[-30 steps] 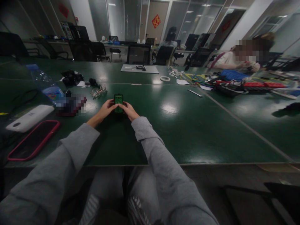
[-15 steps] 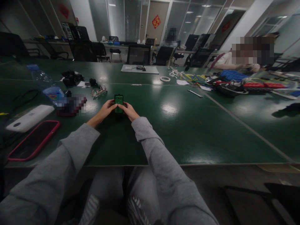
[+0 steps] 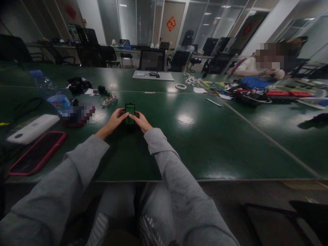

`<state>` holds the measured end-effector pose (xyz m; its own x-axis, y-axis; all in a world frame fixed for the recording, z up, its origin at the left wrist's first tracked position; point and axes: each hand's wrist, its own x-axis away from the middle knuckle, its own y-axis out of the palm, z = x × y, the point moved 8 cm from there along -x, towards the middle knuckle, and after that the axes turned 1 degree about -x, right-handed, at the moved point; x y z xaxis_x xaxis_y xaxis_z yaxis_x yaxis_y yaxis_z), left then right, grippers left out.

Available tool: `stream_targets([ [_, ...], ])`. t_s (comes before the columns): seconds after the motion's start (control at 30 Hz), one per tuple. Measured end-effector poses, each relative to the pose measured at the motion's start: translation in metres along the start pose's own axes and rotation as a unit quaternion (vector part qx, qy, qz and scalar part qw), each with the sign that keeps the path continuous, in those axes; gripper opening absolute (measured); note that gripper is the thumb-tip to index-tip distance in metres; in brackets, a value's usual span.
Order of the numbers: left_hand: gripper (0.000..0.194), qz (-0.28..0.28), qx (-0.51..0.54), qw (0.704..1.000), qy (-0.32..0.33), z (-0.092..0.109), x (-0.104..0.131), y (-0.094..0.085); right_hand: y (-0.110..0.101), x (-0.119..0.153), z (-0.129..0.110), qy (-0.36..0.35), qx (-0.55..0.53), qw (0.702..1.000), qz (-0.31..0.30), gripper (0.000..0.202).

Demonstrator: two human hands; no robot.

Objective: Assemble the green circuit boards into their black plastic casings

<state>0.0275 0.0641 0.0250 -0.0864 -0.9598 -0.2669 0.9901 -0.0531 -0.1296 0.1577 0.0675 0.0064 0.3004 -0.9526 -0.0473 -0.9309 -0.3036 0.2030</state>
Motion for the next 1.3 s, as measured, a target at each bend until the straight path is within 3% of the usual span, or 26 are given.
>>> stream_targets([
  [0.53, 0.049, 0.000, -0.009, 1.000, 0.015, -0.001, -0.001, 0.000, -0.001, -0.002, 0.002, -0.010, -0.003, 1.000, 0.008, 0.048],
  [0.77, 0.047, 0.014, -0.076, 0.997, 0.028, 0.001, 0.002, 0.000, -0.001, -0.003, 0.001, -0.037, 0.035, 0.999, 0.018, 0.050],
  [1.1, 0.053, 0.082, -0.210, 0.973, 0.041, 0.016, 0.017, 0.005, 0.004, 0.012, -0.008, -0.084, 0.159, 0.979, 0.092, 0.066],
  [1.3, 0.054, 0.082, -0.201, 0.976, 0.030, 0.020, 0.021, 0.010, 0.004, 0.017, -0.013, -0.094, 0.202, 0.967, 0.120, 0.065],
])
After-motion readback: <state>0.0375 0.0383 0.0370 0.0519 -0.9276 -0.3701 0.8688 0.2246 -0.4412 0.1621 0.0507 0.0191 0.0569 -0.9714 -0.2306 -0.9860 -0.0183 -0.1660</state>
